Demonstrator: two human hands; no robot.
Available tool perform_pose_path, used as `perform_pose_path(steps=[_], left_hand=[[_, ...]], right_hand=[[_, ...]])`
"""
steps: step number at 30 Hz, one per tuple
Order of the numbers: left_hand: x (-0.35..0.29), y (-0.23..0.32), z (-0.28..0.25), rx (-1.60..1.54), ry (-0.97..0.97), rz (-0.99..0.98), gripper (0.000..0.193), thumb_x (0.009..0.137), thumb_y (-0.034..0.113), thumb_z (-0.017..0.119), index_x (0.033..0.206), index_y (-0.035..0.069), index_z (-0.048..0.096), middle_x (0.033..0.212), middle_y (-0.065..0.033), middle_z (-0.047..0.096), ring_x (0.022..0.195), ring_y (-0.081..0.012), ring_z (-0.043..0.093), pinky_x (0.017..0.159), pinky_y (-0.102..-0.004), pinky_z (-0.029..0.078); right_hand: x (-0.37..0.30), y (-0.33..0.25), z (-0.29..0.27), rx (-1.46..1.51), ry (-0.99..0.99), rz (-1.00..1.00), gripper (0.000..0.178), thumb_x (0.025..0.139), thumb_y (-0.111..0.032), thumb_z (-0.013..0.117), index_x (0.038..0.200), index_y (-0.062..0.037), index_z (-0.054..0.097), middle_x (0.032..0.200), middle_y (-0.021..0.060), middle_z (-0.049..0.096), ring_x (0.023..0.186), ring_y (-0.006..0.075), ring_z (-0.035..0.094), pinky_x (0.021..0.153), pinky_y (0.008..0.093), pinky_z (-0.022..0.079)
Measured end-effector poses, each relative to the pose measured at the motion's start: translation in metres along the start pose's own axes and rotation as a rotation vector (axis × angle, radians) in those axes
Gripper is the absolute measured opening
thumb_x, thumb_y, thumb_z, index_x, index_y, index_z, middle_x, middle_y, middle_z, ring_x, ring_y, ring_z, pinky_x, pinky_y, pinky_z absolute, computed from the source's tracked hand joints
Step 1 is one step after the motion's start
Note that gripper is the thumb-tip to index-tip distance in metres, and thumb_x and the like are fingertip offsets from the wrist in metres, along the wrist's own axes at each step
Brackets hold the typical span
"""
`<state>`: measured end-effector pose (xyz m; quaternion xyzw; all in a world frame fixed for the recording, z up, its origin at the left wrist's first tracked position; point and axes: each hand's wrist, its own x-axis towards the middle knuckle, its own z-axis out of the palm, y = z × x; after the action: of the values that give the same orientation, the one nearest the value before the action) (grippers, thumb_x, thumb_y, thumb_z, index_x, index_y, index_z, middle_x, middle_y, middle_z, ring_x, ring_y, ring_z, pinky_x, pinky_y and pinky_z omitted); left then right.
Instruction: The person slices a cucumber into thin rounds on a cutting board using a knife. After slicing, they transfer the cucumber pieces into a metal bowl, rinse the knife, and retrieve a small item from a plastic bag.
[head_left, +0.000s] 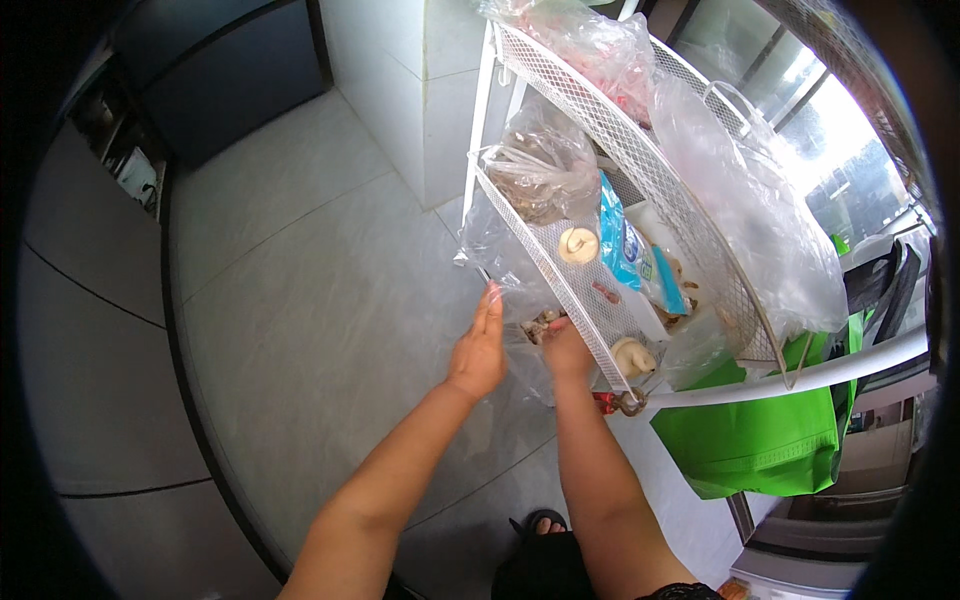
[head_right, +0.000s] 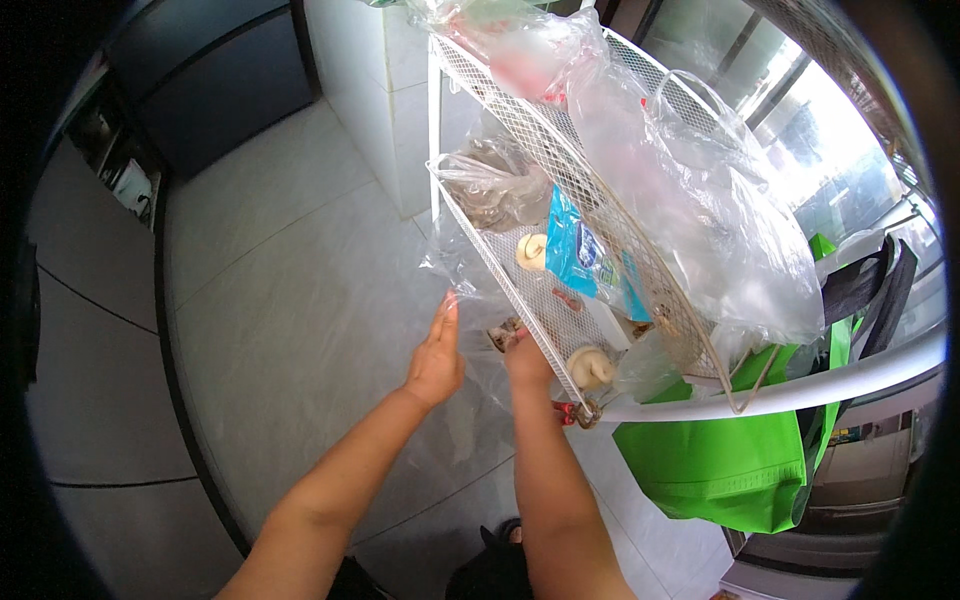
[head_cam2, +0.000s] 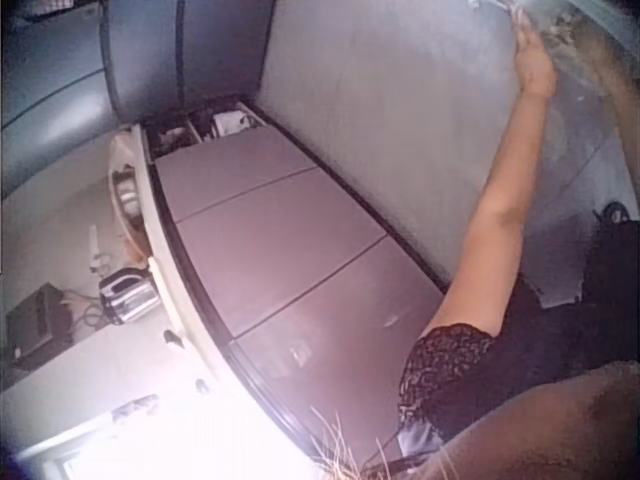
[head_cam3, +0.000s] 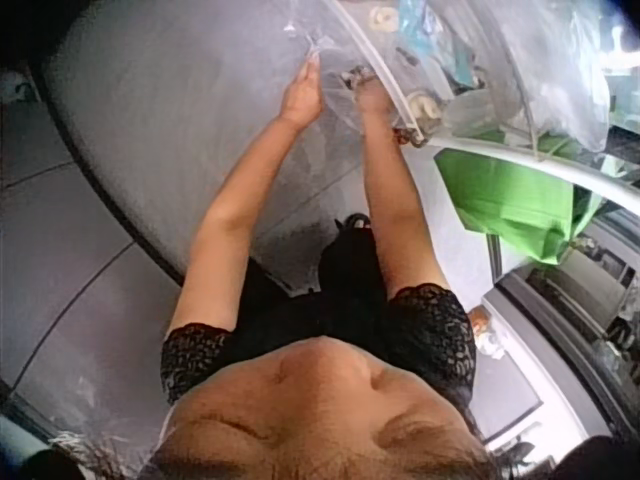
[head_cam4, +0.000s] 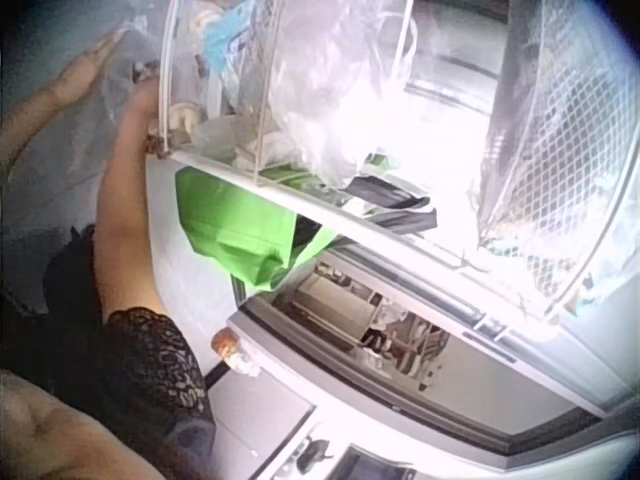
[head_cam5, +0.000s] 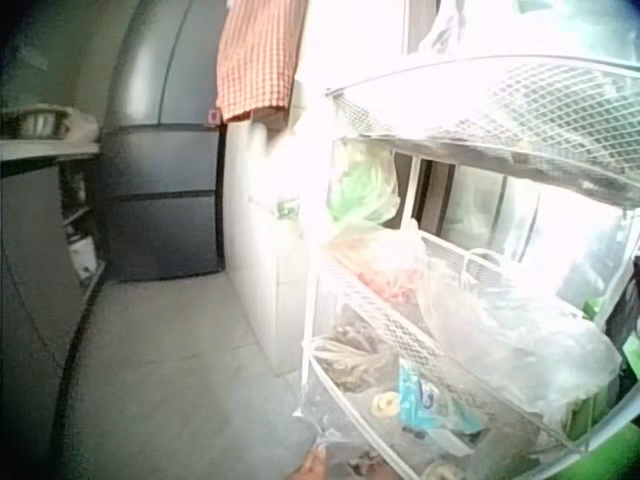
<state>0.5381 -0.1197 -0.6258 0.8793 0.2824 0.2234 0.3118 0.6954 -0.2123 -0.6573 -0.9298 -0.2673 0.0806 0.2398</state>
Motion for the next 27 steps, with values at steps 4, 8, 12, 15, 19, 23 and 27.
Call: perform_pose_path(steps=[4, 8, 12, 15, 19, 23, 27], left_hand=[[0.001, 0.017, -0.009, -0.023, -0.099, -0.067, 0.086, 0.075, -0.005, 0.053, 0.152, 0.005, 0.016, 0.161, -0.0115, 0.013, 0.124, -0.0372, 0.050, 0.088, -0.0429, 0.052], [-0.003, 0.011, -0.007, -0.007, -0.058, 0.002, 0.087, 0.074, -0.003, 0.055, 0.152, 0.006, 0.016, 0.160, -0.0130, 0.013, 0.117, -0.0383, 0.055, 0.084, -0.0444, 0.052], [-0.003, 0.016, -0.034, -0.233, -0.134, -0.124, 0.074, 0.073, -0.003, 0.058, 0.143, 0.010, 0.039, 0.159, -0.0155, 0.016, 0.107, -0.0355, 0.061, 0.080, -0.0409, 0.053], [-0.003, 0.017, -0.047, -0.381, 0.010, -0.094, 0.056, 0.071, -0.004, 0.058, 0.126, 0.009, 0.059, 0.155, -0.0159, 0.027, 0.103, -0.0293, 0.063, 0.075, -0.0345, 0.054], [-0.004, 0.043, -0.086, -0.463, 0.131, -0.178, 0.036, 0.072, 0.000, 0.060, 0.105, 0.007, 0.069, 0.132, -0.0178, 0.054, 0.098, -0.0320, 0.064, 0.080, -0.0387, 0.053], [-0.029, 0.102, -0.137, -0.367, 0.157, -0.139, 0.028, 0.075, 0.003, 0.064, 0.102, 0.008, 0.071, 0.101, -0.0154, 0.068, 0.096, -0.0347, 0.062, 0.087, -0.0407, 0.050], [-0.058, 0.185, -0.214, -0.329, 0.081, -0.070, 0.029, 0.078, 0.001, 0.069, 0.107, 0.006, 0.068, 0.100, -0.0134, 0.069, 0.095, -0.0338, 0.062, 0.086, -0.0396, 0.049]], right_hand=[[-0.007, -0.011, 0.013, -0.035, 0.169, -0.062, 0.016, 0.074, -0.018, 0.077, 0.085, -0.0075, 0.073, 0.086, 0.0130, 0.069, 0.079, 0.0352, 0.064, 0.077, 0.0438, 0.051], [-0.001, 0.000, 0.024, -0.027, 0.174, -0.066, 0.015, 0.077, -0.016, 0.074, 0.089, -0.0086, 0.073, 0.086, 0.0141, 0.069, 0.080, 0.0367, 0.064, 0.075, 0.0445, 0.051], [-0.013, -0.025, -0.010, -0.065, 0.307, -0.289, 0.011, 0.081, -0.014, 0.070, 0.088, -0.0057, 0.072, 0.087, 0.0149, 0.068, 0.082, 0.0361, 0.064, 0.072, 0.0463, 0.050], [-0.030, -0.028, -0.021, -0.089, 0.276, -0.474, 0.009, 0.083, -0.014, 0.067, 0.086, -0.0060, 0.071, 0.087, 0.0144, 0.067, 0.083, 0.0324, 0.064, 0.069, 0.0445, 0.051], [-0.080, -0.045, -0.057, -0.055, 0.156, -0.633, 0.006, 0.083, -0.013, 0.066, 0.085, -0.0089, 0.070, 0.084, 0.0115, 0.065, 0.077, 0.0317, 0.063, 0.066, 0.0431, 0.051], [-0.121, -0.079, -0.132, 0.164, 0.016, -0.538, 0.007, 0.083, -0.012, 0.067, 0.089, -0.0080, 0.068, 0.082, 0.0114, 0.064, 0.074, 0.0331, 0.062, 0.064, 0.0425, 0.050], [-0.161, -0.149, -0.245, 0.347, -0.063, -0.628, 0.013, 0.083, -0.008, 0.070, 0.095, -0.0060, 0.066, 0.084, 0.0116, 0.066, 0.075, 0.0319, 0.063, 0.064, 0.0407, 0.051]])
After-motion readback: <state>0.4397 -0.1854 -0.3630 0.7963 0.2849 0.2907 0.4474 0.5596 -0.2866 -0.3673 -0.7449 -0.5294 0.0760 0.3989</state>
